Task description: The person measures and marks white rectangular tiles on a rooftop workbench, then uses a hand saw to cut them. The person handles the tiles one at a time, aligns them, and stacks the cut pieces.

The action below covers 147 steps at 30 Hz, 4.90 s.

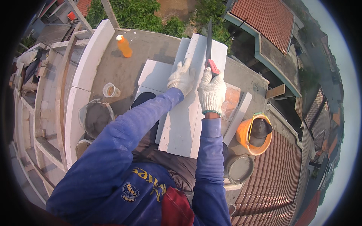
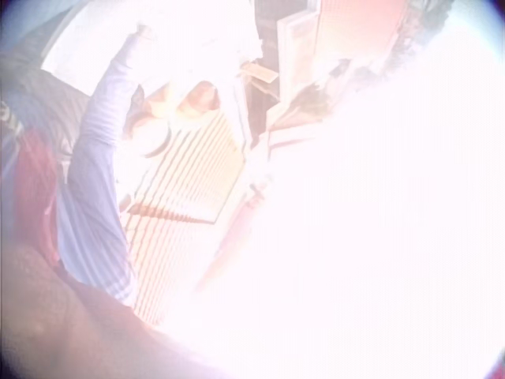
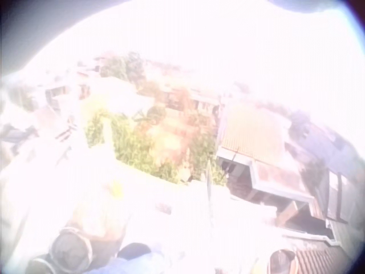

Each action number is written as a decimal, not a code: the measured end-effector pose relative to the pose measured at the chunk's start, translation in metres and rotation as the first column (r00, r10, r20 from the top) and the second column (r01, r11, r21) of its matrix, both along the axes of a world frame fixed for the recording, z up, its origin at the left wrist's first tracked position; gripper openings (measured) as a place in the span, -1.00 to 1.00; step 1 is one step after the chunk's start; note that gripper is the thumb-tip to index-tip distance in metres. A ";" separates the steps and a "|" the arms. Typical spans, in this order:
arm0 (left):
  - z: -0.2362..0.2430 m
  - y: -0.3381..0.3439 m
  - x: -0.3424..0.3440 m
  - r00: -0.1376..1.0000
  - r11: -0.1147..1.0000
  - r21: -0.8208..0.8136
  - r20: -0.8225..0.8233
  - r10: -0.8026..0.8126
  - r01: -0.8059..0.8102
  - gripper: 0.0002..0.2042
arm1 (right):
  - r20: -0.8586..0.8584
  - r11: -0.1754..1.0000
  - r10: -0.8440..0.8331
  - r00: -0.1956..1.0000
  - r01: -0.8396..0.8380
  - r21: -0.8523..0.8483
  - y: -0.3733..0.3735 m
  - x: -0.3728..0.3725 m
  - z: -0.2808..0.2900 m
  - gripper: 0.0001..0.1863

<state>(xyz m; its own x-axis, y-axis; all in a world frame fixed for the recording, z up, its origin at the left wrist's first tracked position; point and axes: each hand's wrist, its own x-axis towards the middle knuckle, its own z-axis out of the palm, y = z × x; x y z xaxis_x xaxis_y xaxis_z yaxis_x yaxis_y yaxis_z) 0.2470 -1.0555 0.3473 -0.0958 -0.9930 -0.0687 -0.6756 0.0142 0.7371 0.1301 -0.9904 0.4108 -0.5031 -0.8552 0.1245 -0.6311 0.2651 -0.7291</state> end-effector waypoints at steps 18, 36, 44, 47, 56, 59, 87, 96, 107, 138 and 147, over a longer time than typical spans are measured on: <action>-0.004 0.002 0.011 0.999 0.999 0.035 0.041 0.023 -0.024 -0.45 | 0.280 0.999 0.050 0.959 -0.049 -0.012 -0.002 0.003 0.002 -0.53; -0.023 -0.005 0.016 0.998 0.999 0.016 0.047 0.041 -0.042 -0.45 | 0.318 0.999 -0.020 0.948 0.005 0.049 0.126 0.042 0.007 -0.67; -0.006 -0.005 0.001 0.999 0.999 0.042 0.051 0.006 -0.008 -0.43 | 0.234 1.000 0.027 0.972 -0.028 0.000 0.065 0.015 0.001 -0.63; -0.019 -0.007 0.003 0.999 1.000 -0.004 0.050 0.011 -0.011 -0.42 | 0.154 0.998 0.059 0.986 -0.059 -0.003 0.003 -0.005 -0.003 -0.60; -0.008 -0.004 0.006 0.990 0.996 0.089 0.141 -0.007 -0.005 -0.41 | 0.311 0.985 -0.123 0.942 0.077 0.156 0.198 0.054 0.014 -0.64; -0.018 -0.006 -0.001 0.992 1.000 0.028 0.124 -0.001 -0.002 -0.42 | 0.154 0.997 -0.044 0.987 0.033 0.077 0.078 0.020 0.000 -0.59; -0.012 0.000 0.006 0.996 0.999 0.017 0.087 0.031 -0.033 -0.46 | 0.302 0.985 -0.160 0.940 0.133 0.107 0.194 0.054 0.014 -0.69; -0.023 -0.008 0.016 0.996 0.997 0.059 0.077 0.046 -0.050 -0.47 | 0.124 0.998 0.003 0.992 -0.012 0.067 0.102 0.038 -0.009 -0.60; -0.016 -0.009 -0.003 0.997 1.000 -0.009 0.079 0.004 -0.003 -0.43 | 0.153 0.999 0.012 0.988 -0.004 -0.050 0.007 -0.008 -0.007 -0.56; -0.018 -0.011 0.003 0.997 1.000 0.008 0.072 0.010 -0.010 -0.47 | 0.198 0.999 0.021 0.980 -0.027 0.031 0.031 0.002 -0.012 -0.61; -0.013 -0.003 0.001 0.996 0.998 0.045 0.084 0.034 -0.037 -0.43 | 0.328 0.981 -0.167 0.930 0.123 0.149 0.218 0.059 0.032 -0.71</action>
<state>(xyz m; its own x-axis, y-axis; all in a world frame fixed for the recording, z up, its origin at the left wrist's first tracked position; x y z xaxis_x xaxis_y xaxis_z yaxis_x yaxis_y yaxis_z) 0.2484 -1.0584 0.3339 -0.0526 -0.9913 -0.1209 -0.7342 -0.0436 0.6775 0.1889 -0.7724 0.4428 -0.6165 -0.7673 -0.1764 -0.3010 0.4367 -0.8478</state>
